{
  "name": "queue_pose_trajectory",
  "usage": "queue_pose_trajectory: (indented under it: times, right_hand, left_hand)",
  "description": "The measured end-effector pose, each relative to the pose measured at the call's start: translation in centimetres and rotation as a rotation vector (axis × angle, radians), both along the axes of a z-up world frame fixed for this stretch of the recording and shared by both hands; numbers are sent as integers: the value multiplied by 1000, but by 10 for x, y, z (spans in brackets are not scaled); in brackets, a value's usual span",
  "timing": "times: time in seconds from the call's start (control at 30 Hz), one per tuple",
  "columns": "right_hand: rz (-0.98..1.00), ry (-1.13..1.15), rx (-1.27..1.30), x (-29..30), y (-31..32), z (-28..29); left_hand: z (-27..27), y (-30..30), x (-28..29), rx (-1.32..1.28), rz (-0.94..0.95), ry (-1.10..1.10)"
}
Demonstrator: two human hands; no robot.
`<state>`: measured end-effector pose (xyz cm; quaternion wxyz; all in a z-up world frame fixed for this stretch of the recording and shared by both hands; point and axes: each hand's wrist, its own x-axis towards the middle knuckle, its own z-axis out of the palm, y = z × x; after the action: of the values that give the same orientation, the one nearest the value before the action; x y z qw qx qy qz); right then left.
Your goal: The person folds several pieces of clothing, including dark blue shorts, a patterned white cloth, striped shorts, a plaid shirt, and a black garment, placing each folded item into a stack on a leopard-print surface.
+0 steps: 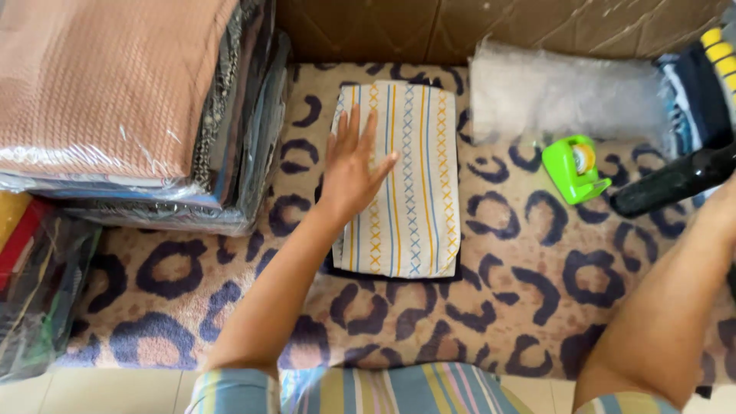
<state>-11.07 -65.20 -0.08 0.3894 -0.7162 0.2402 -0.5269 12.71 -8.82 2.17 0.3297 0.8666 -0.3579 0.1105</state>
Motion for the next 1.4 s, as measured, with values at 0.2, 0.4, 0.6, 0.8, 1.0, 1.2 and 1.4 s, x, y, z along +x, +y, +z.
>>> queue_pose_trajectory:
  times: [0.2,0.4,0.6,0.8,1.0,1.2,1.4]
  right_hand:
    - [-108,-143,-365,26,33,1]
    - [-82,-105,-421,24,52,2]
    - [-309,65,-361,10,77,15]
    - [-438,-78,-641,-29,145,111]
    - [-711,492,-639,-123,151,162]
    - [-574,907,-893,-180,50,136]
    - [-585,1083,-928,-182,23,148]
  left_hand:
    - [-19,-66,60,465,11,14]
    - [-21,-84,75,523,50,47]
    - [-42,-61,30,521,-113,-45]
    - [-15,22,-43,446,-529,-11]
    - [-14,72,-41,-28,-561,136]
    - [-14,71,-42,-139,-433,94]
    - [-15,72,-42,-152,-445,68]
